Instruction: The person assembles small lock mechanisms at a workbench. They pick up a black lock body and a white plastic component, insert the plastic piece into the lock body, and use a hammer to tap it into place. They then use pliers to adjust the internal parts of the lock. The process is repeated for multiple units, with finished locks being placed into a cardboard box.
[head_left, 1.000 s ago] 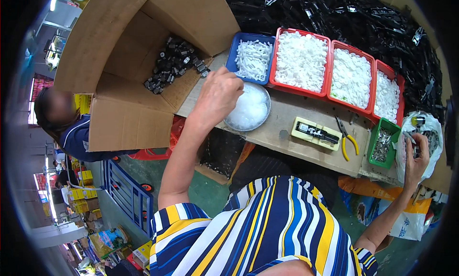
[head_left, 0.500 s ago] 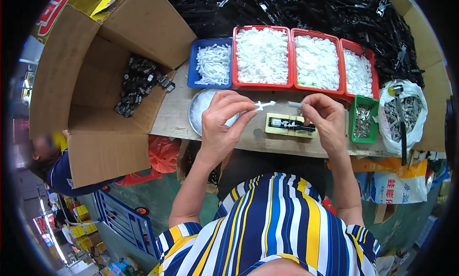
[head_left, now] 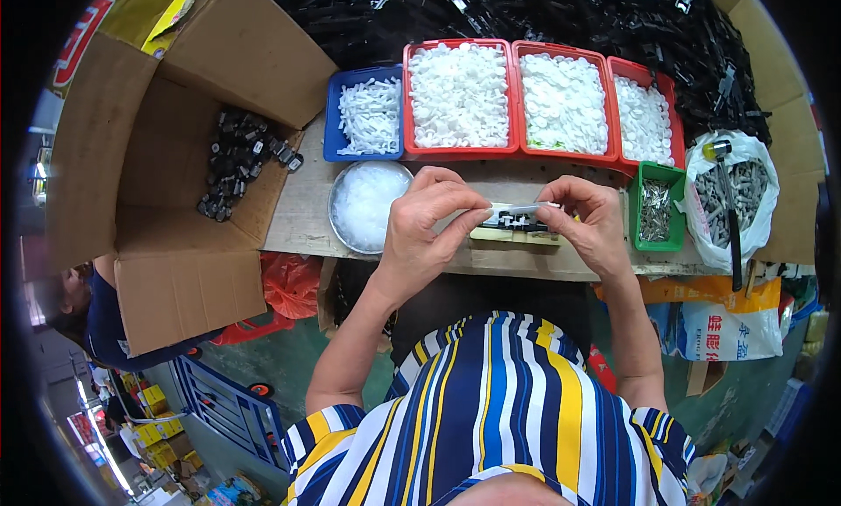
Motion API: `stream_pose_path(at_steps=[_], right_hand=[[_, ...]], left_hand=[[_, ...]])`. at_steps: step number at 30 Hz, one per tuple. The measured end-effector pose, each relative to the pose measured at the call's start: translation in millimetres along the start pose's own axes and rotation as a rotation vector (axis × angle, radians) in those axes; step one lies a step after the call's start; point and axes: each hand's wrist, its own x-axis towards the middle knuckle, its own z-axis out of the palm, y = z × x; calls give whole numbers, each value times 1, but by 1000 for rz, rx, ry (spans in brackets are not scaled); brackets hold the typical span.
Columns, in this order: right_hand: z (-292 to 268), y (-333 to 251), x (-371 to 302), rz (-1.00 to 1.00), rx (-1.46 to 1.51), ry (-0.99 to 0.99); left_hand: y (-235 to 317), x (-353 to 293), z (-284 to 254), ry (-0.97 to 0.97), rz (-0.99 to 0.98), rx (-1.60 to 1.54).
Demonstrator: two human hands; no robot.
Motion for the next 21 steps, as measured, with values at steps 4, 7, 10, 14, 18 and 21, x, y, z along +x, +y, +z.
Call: stream_pose_path(at_steps=[4, 7, 10, 14, 18, 21], right_hand=[[-5, 5, -4, 47, 56, 38], [-9, 9, -9, 154, 182, 64], [-18, 19, -18, 241, 228, 95], [-30, 29, -29, 306, 150, 91], [-31, 41, -37, 282, -6, 131], [-28, 43, -37, 268, -50, 136]], left_hand=[[0, 2, 12, -23, -100, -96], [0, 2, 20, -47, -126, -104], [-2, 5, 30, -61, -35, 15], [-22, -3, 57, -52, 89, 144], [-35, -10, 77, -36, 67, 129], [-35, -10, 79, -48, 6, 78]])
